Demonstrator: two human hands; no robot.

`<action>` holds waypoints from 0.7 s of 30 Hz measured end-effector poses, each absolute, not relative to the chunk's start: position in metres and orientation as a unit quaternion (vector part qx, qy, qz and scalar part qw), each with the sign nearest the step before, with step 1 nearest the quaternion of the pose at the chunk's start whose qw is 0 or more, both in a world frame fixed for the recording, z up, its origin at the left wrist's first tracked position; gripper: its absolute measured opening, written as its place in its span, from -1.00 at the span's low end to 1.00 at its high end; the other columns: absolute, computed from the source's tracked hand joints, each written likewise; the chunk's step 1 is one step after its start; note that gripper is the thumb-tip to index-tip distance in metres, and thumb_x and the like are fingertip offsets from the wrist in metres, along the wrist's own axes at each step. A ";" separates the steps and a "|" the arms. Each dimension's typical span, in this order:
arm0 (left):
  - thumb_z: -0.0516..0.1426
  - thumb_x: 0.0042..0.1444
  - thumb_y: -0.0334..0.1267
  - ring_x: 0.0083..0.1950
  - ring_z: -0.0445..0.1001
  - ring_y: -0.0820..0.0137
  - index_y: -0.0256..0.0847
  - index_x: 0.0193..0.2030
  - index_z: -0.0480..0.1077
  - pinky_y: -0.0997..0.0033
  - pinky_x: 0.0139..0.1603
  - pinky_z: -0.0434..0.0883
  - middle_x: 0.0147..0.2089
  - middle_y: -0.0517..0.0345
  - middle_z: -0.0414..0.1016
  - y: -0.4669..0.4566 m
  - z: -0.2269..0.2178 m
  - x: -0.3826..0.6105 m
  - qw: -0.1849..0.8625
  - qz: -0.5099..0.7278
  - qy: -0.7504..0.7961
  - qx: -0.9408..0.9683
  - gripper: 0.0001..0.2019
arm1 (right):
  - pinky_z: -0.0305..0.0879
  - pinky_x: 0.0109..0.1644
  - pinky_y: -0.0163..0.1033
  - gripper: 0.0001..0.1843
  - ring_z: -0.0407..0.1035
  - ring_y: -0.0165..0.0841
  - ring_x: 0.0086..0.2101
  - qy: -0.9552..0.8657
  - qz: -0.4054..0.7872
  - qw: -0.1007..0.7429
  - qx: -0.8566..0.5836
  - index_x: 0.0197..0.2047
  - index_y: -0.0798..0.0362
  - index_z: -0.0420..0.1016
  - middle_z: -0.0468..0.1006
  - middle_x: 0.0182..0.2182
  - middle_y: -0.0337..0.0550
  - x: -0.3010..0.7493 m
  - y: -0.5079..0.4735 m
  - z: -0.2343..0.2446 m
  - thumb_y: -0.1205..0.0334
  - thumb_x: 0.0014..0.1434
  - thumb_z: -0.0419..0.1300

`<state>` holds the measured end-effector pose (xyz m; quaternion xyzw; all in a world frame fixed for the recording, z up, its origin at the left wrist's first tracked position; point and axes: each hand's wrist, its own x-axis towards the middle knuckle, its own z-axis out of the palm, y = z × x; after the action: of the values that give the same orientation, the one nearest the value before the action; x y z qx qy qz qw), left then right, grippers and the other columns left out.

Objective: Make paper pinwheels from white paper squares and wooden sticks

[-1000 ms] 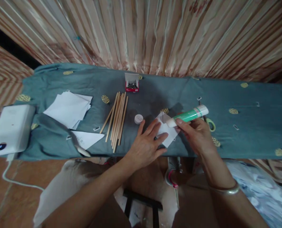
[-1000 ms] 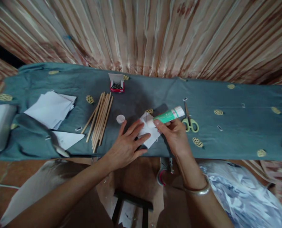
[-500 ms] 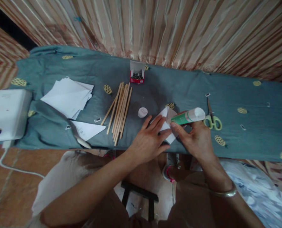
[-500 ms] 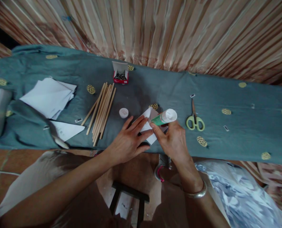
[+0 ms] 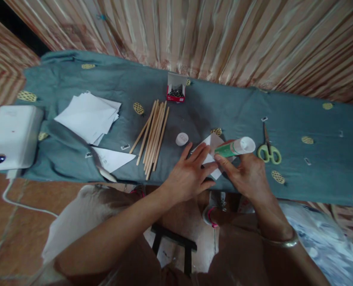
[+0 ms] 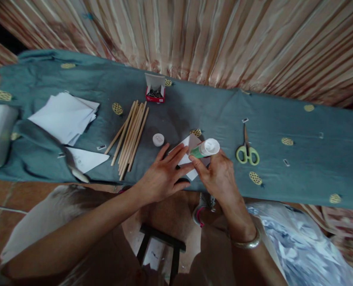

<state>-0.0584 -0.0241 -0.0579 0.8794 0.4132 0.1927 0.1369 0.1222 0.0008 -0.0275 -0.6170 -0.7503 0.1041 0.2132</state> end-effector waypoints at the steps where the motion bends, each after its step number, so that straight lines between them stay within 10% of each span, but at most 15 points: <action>1: 0.15 0.17 -0.01 0.43 0.05 0.03 -0.20 0.17 0.31 -0.18 0.38 -0.01 0.38 -0.29 0.14 -0.024 -0.058 -0.058 0.135 0.193 0.413 0.880 -0.51 | 0.18 -0.46 -0.23 -0.51 0.32 -0.32 -0.57 -0.751 0.104 0.211 -0.617 -0.21 0.13 0.48 0.49 -0.53 -0.12 0.122 0.001 -0.027 -0.19 0.17 0.12; 21: 0.16 0.16 0.01 0.43 0.07 0.03 -0.19 0.17 0.31 -0.21 0.38 -0.04 0.36 -0.28 0.17 -0.024 -0.058 -0.059 0.115 0.183 0.413 0.885 -0.50 | 0.21 -0.41 -0.19 -0.47 0.32 -0.30 -0.56 -0.746 0.097 0.194 -0.630 -0.22 0.14 0.51 0.49 -0.51 -0.08 0.122 -0.001 -0.027 -0.20 0.20 0.05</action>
<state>-0.0586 -0.0243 -0.0578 0.8847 0.4130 0.1832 0.1146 0.1219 -0.0014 -0.0266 -0.6298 -0.7458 0.0973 0.1942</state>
